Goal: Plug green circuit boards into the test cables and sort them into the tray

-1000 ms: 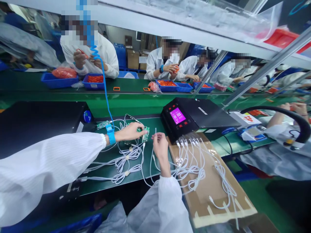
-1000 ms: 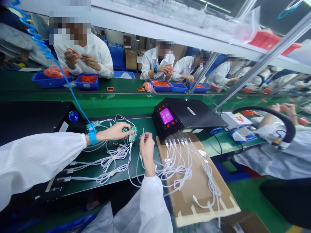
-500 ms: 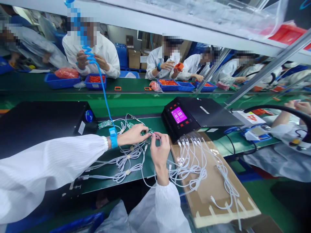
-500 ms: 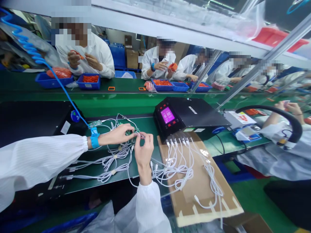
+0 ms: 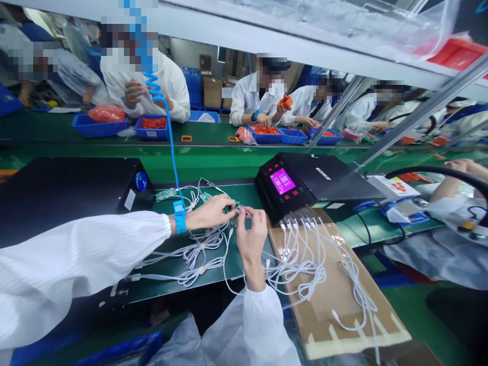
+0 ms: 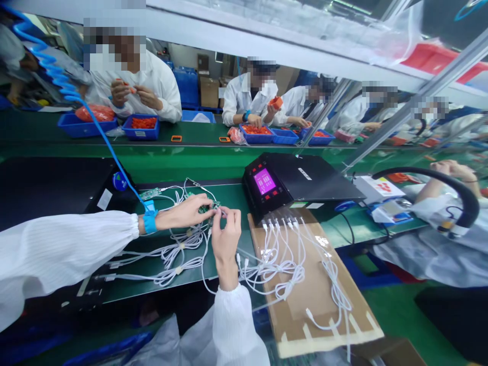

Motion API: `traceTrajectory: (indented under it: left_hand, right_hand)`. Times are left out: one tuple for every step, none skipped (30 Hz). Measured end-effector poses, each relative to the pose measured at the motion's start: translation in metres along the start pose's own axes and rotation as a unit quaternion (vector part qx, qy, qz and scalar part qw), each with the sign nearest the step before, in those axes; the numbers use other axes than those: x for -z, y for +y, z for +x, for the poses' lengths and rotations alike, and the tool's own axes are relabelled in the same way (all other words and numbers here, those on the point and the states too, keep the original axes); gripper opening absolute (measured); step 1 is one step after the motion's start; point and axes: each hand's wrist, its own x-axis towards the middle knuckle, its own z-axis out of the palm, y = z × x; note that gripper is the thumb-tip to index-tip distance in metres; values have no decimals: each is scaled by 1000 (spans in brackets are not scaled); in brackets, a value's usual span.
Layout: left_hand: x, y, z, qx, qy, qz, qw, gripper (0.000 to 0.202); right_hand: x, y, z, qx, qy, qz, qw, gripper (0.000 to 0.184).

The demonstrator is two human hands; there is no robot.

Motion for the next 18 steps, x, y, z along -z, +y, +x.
traceTrajectory:
  left_hand:
    - [0,0,0,-2,-1,2,1000,28]
    - [-1,0,-1,-4,-2,5,1000,29]
    - [-1,0,-1,-7,-3,8,1000,29]
    - [-2,0,-1,-8,-4,12,1000,29]
    - [-2,0,-2,-8,-5,14,1000,29]
    - [-2,0,-2,-8,-7,15,1000,29]
    - [-3,0,-3,-6,-8,16,1000,28]
    - [-3,0,-3,-5,-8,18,1000,27]
    - [-3,0,-3,-4,-8,19,1000,26]
    - [-3,1,-4,-3,-8,19,1000,26]
    - [-3,1,-3,-3,-8,19,1000,26]
    - [-3,1,-3,-2,-6,18,1000,26]
    - [-3,1,-3,0,-5,16,1000,27]
    - [-3,1,-3,3,-4,15,1000,27]
    - [-3,1,-2,5,-4,14,1000,26]
    - [-4,1,-2,7,-4,15,1000,26]
    - [-4,1,-2,8,-4,18,1000,25]
    - [-5,0,-2,6,-4,22,1000,25]
  right_hand:
    - [0,0,0,-3,0,0,1000,17]
    - [0,1,0,-7,0,0,1000,18]
    - [-1,1,0,-10,1,0,1000,18]
    - [-1,1,1,-13,4,0,1000,18]
    - [-1,0,1,-13,6,0,1000,18]
    - [-1,0,1,-11,7,1,1000,18]
    - [-1,0,2,-8,8,1,1000,17]
    - [-1,-1,2,-6,7,1,1000,17]
    - [-1,-1,2,-5,6,1,1000,17]
    - [-2,-1,2,-5,5,0,1000,17]
    - [-2,-2,2,-7,5,-1,1000,18]
    - [-2,-2,2,-9,5,-2,1000,18]
    - [-3,-2,1,-9,5,-3,1000,18]
    - [-4,-2,0,-8,6,-2,1000,17]
    - [-4,-2,0,-6,5,0,1000,17]
    - [-5,-2,-1,-5,5,1,1000,16]
    - [-5,-2,-1,-4,5,2,1000,16]
    - [-6,-2,-2,-5,5,2,1000,16]
